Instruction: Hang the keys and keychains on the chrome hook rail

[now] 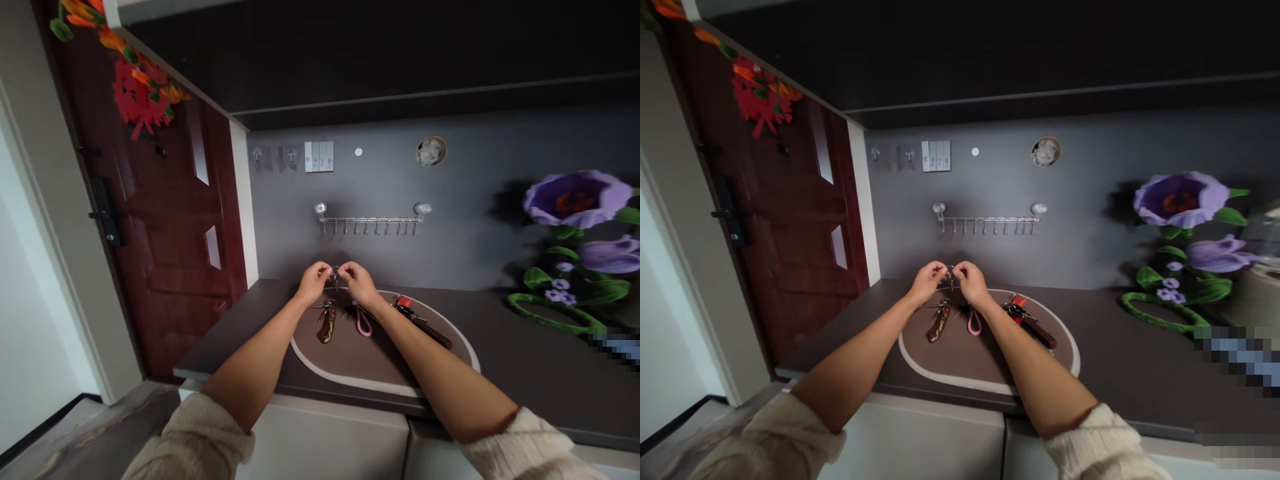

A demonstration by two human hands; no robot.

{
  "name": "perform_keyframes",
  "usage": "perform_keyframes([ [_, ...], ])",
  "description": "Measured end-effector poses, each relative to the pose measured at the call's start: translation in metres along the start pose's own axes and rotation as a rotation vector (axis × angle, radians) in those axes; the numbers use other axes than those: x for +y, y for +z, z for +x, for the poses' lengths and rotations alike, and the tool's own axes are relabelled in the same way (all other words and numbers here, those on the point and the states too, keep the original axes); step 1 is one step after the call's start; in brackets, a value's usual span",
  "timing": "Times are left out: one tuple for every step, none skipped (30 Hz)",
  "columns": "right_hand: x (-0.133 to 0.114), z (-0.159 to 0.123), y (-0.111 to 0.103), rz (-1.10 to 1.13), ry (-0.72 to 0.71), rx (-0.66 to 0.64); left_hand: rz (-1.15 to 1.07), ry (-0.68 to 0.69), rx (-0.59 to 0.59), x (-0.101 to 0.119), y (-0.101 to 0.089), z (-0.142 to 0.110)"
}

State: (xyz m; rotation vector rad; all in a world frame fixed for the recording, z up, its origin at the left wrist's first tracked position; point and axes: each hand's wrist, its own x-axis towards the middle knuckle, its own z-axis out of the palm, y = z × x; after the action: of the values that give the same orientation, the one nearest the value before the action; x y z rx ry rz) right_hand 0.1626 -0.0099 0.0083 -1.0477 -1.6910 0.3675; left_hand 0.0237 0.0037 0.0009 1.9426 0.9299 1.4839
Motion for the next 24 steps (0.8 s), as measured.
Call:
perform_keyframes([
  [-0.002, 0.001, -0.001, -0.014, 0.0, 0.009, 0.016, 0.015, 0.014, 0.0, -0.001, 0.001],
  [-0.004, 0.002, -0.002, -0.026, 0.001, 0.017, 0.027, 0.026, 0.033, -0.001, -0.002, 0.001],
  [-0.006, 0.003, -0.003, -0.034, 0.0, 0.026, 0.034, 0.032, 0.055, -0.001, -0.003, 0.002],
  [-0.009, 0.005, -0.005, -0.039, -0.001, 0.033, 0.04, 0.031, 0.082, -0.003, -0.004, 0.002],
  [-0.011, 0.007, -0.006, -0.043, -0.004, 0.039, 0.047, 0.027, 0.11, -0.005, -0.005, 0.003],
  [-0.014, 0.01, -0.007, -0.044, -0.01, 0.044, 0.054, 0.021, 0.134, -0.007, -0.006, 0.004],
  [-0.016, 0.014, -0.007, -0.044, -0.015, 0.048, 0.063, 0.014, 0.154, -0.01, -0.007, 0.004],
  [-0.018, 0.019, -0.007, -0.044, -0.019, 0.052, 0.076, 0.008, 0.166, -0.012, -0.007, 0.004],
  [-0.02, 0.024, -0.006, -0.042, -0.018, 0.06, 0.097, 0.006, 0.173, -0.014, -0.008, 0.004],
  [-0.021, 0.03, -0.004, -0.035, -0.013, 0.069, 0.124, 0.008, 0.177, -0.016, -0.009, 0.004],
  [-0.022, 0.037, -0.002, -0.022, -0.001, 0.08, 0.158, 0.014, 0.181, -0.017, -0.009, 0.004],
  [-0.024, 0.044, 0.0, -0.002, 0.017, 0.091, 0.195, 0.023, 0.185, -0.018, -0.009, 0.003],
  [-0.025, 0.05, 0.003, 0.028, 0.041, 0.1, 0.231, 0.031, 0.191, -0.018, -0.01, 0.003],
  [-0.027, 0.057, 0.006, 0.066, 0.071, 0.11, 0.265, 0.038, 0.197, -0.018, -0.011, 0.003],
  [-0.029, 0.063, 0.008, 0.111, 0.105, 0.12, 0.294, 0.041, 0.204, -0.018, -0.011, 0.002],
  [-0.032, 0.069, 0.011, 0.164, 0.142, 0.13, 0.32, 0.04, 0.214, -0.017, -0.012, 0.002],
  [-0.034, 0.074, 0.013, 0.219, 0.181, 0.14, 0.342, 0.035, 0.226, -0.017, -0.013, 0.002],
  [-0.036, 0.079, 0.015, 0.273, 0.217, 0.149, 0.358, 0.028, 0.237, -0.016, -0.014, 0.002],
  [-0.038, 0.084, 0.017, 0.314, 0.247, 0.161, 0.369, 0.021, 0.248, -0.016, -0.015, 0.003],
  [-0.04, 0.087, 0.019, 0.341, 0.271, 0.173, 0.376, 0.015, 0.257, -0.016, -0.015, 0.003],
  [-0.041, 0.091, 0.02, 0.352, 0.289, 0.184, 0.38, 0.01, 0.263, -0.016, -0.016, 0.003],
  [-0.041, 0.094, 0.022, 0.351, 0.304, 0.194, 0.384, 0.007, 0.266, -0.017, -0.016, 0.003],
  [-0.04, 0.096, 0.024, 0.341, 0.315, 0.201, 0.388, 0.005, 0.266, -0.017, -0.017, 0.003],
  [-0.039, 0.098, 0.026, 0.331, 0.326, 0.207, 0.391, 0.005, 0.266, -0.017, -0.017, 0.003],
])
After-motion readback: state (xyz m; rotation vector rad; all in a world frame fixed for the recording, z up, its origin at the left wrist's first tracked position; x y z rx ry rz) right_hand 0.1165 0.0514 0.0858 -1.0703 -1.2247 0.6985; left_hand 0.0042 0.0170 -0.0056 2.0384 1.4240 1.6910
